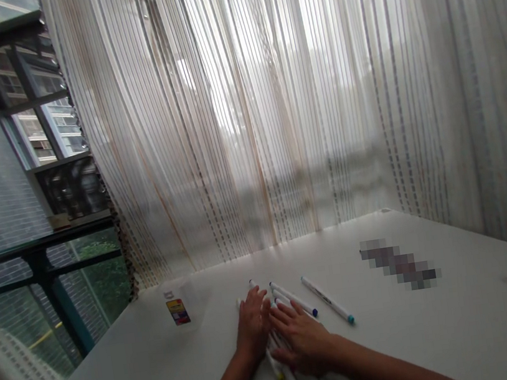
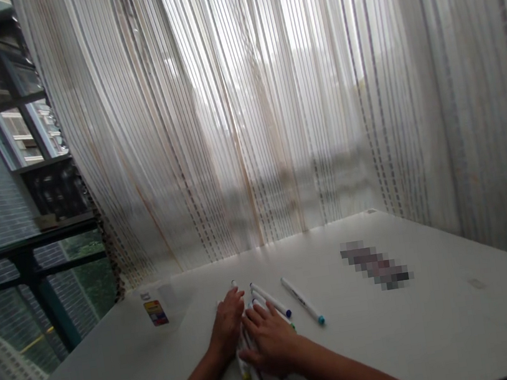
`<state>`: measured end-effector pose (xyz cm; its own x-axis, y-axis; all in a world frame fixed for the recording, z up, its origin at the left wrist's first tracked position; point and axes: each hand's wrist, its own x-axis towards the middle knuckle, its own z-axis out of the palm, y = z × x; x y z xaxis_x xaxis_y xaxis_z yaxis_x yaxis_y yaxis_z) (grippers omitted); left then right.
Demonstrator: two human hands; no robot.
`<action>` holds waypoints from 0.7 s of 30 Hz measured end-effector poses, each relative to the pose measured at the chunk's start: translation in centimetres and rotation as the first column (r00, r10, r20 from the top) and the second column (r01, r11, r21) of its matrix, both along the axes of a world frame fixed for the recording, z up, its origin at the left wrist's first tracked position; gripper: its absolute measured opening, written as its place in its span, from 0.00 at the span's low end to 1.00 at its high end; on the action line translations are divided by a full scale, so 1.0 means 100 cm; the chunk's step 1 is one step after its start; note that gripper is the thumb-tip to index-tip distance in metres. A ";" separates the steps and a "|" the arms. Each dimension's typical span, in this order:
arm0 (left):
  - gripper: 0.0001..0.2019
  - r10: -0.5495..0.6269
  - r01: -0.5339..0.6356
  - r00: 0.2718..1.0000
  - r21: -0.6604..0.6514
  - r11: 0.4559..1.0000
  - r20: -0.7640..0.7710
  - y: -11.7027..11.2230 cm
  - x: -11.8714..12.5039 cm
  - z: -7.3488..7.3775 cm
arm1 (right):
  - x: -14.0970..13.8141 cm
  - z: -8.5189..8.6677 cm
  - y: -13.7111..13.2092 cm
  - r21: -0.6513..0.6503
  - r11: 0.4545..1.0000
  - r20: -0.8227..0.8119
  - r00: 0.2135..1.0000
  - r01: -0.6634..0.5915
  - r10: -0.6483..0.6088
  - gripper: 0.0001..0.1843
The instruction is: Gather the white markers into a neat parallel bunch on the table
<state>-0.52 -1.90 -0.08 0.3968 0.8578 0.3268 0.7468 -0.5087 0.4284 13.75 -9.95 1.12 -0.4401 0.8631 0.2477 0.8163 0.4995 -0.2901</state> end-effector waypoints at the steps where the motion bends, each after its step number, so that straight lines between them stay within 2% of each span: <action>1: 0.26 -0.013 0.013 0.998 -0.009 1.000 -0.061 0.005 0.002 0.003 | 0.005 0.000 -0.005 0.002 1.000 0.005 1.000 0.013 -0.013 0.38; 3: 0.26 -0.049 0.039 0.982 -0.056 0.998 -0.183 0.011 0.007 0.010 | 0.017 0.002 -0.014 -0.007 0.998 0.016 0.998 0.057 -0.057 0.40; 6: 0.28 -0.096 0.057 0.947 -0.134 0.989 -0.308 0.006 0.010 0.018 | 0.036 0.010 -0.021 -0.077 0.983 0.063 0.984 0.169 -0.165 0.42; 9: 0.29 -0.095 0.042 0.935 -0.159 0.986 -0.341 -0.011 0.006 0.020 | 0.047 0.018 -0.016 -0.159 0.947 0.116 0.958 0.279 -0.263 0.42; 12: 0.30 -0.084 0.029 0.940 -0.167 0.986 -0.331 -0.034 -0.003 0.016 | 0.049 0.019 -0.001 -0.173 0.930 0.132 0.943 0.325 -0.305 0.43; 17: 0.36 -0.083 0.044 0.956 -0.143 0.989 -0.281 -0.069 -0.013 0.005 | 0.028 0.011 0.031 -0.133 0.942 0.111 0.949 0.308 -0.295 0.42; 19: 0.39 -0.081 0.052 0.965 -0.118 0.992 -0.249 -0.075 -0.014 0.001 | 0.014 0.007 0.041 -0.098 0.957 0.077 0.961 0.273 -0.266 0.38; 21: 0.40 -0.054 0.035 0.974 -0.088 0.995 -0.220 -0.076 -0.013 -0.001 | 0.003 0.005 0.047 -0.058 0.981 0.026 0.983 0.183 -0.182 0.31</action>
